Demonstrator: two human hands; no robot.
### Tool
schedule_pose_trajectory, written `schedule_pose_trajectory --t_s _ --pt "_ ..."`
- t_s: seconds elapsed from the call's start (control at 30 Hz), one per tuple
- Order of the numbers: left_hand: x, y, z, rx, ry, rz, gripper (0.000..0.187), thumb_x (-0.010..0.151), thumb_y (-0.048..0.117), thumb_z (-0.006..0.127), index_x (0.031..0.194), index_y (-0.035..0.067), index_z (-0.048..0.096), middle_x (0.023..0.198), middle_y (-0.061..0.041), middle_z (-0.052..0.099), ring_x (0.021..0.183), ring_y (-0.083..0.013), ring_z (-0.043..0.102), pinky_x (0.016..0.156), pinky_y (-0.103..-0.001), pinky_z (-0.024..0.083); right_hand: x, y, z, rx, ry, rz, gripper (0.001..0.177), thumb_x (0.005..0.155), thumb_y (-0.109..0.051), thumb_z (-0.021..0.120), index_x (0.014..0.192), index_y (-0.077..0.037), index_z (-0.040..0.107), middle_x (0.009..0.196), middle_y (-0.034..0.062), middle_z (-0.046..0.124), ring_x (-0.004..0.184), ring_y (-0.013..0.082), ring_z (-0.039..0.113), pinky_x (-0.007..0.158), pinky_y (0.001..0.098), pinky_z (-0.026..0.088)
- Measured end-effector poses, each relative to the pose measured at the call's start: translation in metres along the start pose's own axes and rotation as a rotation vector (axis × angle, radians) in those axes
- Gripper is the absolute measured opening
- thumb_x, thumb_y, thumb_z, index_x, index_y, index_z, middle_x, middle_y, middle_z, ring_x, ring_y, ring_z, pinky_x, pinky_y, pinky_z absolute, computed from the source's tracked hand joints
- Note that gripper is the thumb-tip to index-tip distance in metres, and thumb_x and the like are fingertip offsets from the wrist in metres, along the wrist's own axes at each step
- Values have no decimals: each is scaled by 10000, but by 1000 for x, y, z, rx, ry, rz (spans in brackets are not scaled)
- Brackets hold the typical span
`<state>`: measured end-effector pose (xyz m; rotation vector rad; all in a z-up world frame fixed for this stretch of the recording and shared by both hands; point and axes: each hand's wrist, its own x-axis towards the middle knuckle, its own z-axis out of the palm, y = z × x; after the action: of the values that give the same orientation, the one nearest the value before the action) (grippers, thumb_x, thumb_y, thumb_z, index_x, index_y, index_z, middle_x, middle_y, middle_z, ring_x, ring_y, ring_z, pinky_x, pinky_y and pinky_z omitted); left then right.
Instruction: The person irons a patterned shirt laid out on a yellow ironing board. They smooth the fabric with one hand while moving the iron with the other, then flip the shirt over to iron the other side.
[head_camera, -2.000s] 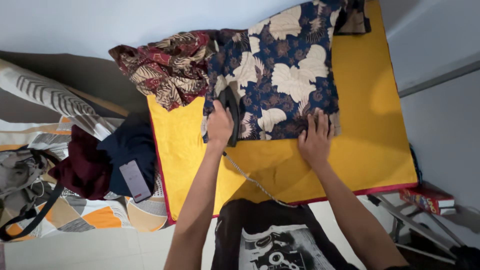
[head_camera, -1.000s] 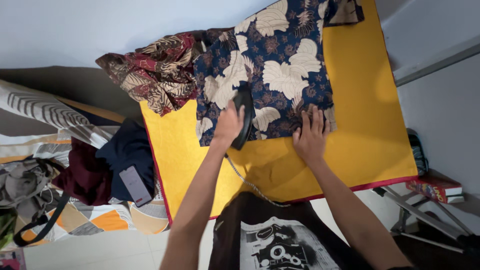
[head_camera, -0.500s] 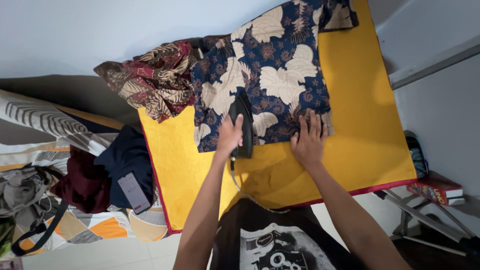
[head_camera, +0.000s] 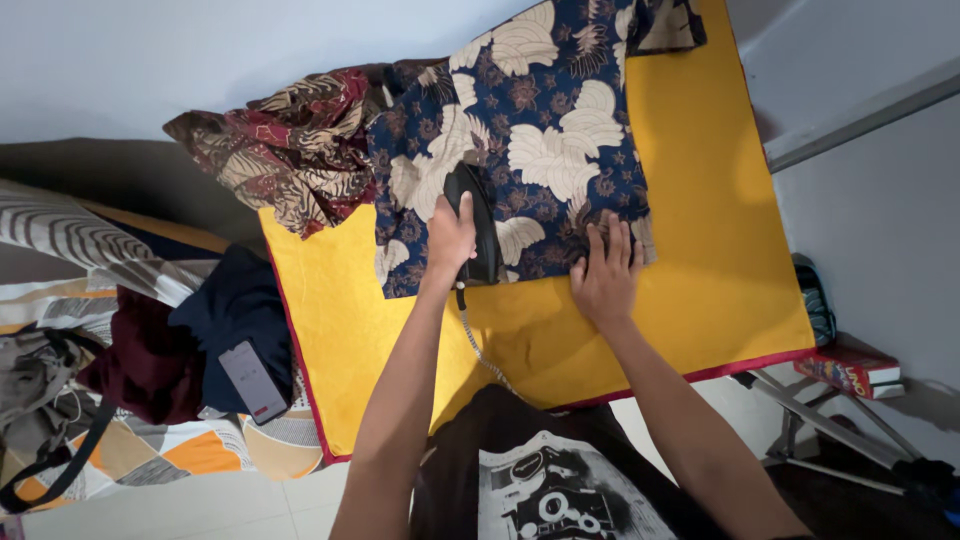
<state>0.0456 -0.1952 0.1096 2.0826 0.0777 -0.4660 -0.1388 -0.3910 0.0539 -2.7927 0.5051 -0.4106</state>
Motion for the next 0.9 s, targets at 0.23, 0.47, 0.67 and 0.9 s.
schedule_pose_trajectory --t_s 0.23,0.47,0.67,0.9 --pt "-61 -6 -3 -33 -28 -47 389 1020 357 531 1107 -19 484 579 -181 642 413 -278 657 372 -395 542 -1 3 3 -24 -23 -1 564 916 -229 605 1460 -89 558 1638 175 375 1520 365 352 1224 587 237" --pt "-46 -5 -3 6 52 52 383 1040 355 529 1130 -15 565 618 -170 669 447 -271 685 426 -376 550 1 3 1 -16 -47 -2 574 920 -219 611 1473 -79 548 1646 189 354 1526 376 325 1232 588 217" --pt "-4 -2 -11 -267 -134 -42 362 1048 348 546 1133 -3 569 589 -78 570 413 -176 561 387 -345 488 -3 2 3 -9 -39 4 585 916 -222 613 1484 -96 548 1652 180 355 1540 366 321 1240 582 216" --pt "-25 -27 -12 -326 -179 -78 402 1078 384 496 1189 -2 503 570 -39 533 397 -147 541 376 -322 486 -3 6 11 -39 -41 6 588 900 -237 604 1471 -106 555 1648 176 367 1531 364 330 1233 580 220"
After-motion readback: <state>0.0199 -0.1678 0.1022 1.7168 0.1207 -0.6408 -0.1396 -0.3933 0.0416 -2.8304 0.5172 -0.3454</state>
